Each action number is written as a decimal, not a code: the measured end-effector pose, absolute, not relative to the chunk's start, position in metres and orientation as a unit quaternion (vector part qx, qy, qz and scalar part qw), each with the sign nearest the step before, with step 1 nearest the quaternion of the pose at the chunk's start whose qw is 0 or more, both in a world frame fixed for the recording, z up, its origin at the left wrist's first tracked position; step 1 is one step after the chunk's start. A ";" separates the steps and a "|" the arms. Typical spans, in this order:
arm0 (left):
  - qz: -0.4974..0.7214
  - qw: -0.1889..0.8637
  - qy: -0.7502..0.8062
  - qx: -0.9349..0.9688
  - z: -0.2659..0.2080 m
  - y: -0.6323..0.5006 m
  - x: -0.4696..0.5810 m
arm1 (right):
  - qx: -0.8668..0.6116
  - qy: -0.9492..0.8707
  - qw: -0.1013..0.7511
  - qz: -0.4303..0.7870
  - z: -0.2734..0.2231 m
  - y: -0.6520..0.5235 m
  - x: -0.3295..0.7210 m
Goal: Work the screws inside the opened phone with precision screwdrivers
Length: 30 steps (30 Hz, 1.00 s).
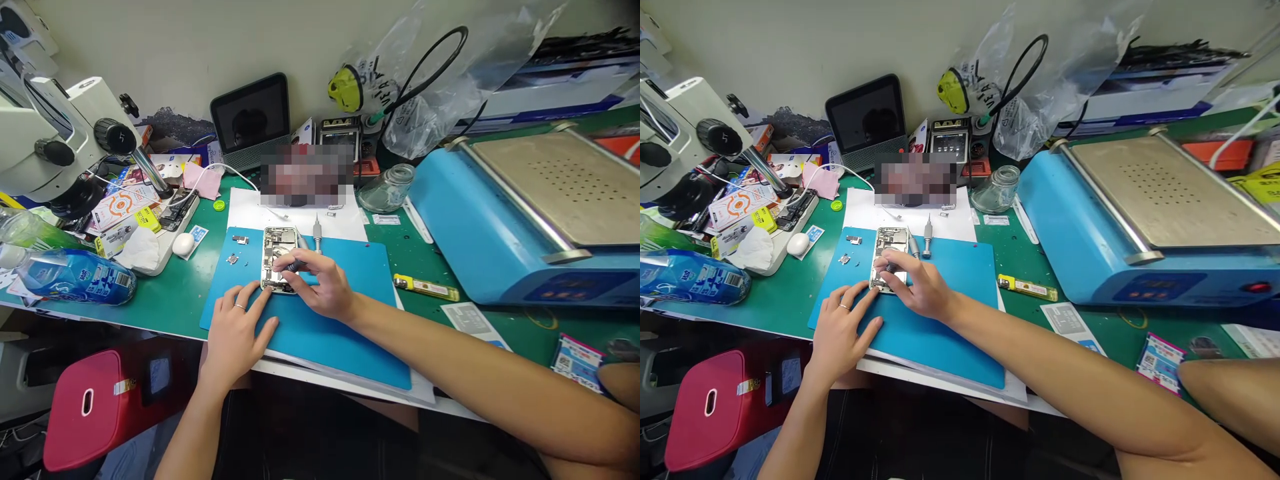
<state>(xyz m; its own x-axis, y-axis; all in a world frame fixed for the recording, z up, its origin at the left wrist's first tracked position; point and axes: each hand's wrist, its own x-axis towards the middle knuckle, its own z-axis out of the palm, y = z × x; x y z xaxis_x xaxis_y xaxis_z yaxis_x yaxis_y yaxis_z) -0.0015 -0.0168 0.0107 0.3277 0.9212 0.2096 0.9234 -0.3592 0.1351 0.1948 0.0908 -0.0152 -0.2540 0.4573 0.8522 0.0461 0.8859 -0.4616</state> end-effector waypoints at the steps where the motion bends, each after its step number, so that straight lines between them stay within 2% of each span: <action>1: -0.127 0.005 -0.567 -0.814 0.011 -0.017 -0.001 | -0.161 -0.772 0.589 0.176 -0.015 0.090 0.194; 17: -0.122 -0.003 -0.570 -0.812 0.011 -0.016 0.000 | -0.216 -0.734 0.584 0.270 -0.015 0.090 0.194; 30: -0.102 0.002 -0.583 -0.806 0.011 -0.016 0.005 | -0.220 -0.727 0.588 0.279 -0.015 0.088 0.194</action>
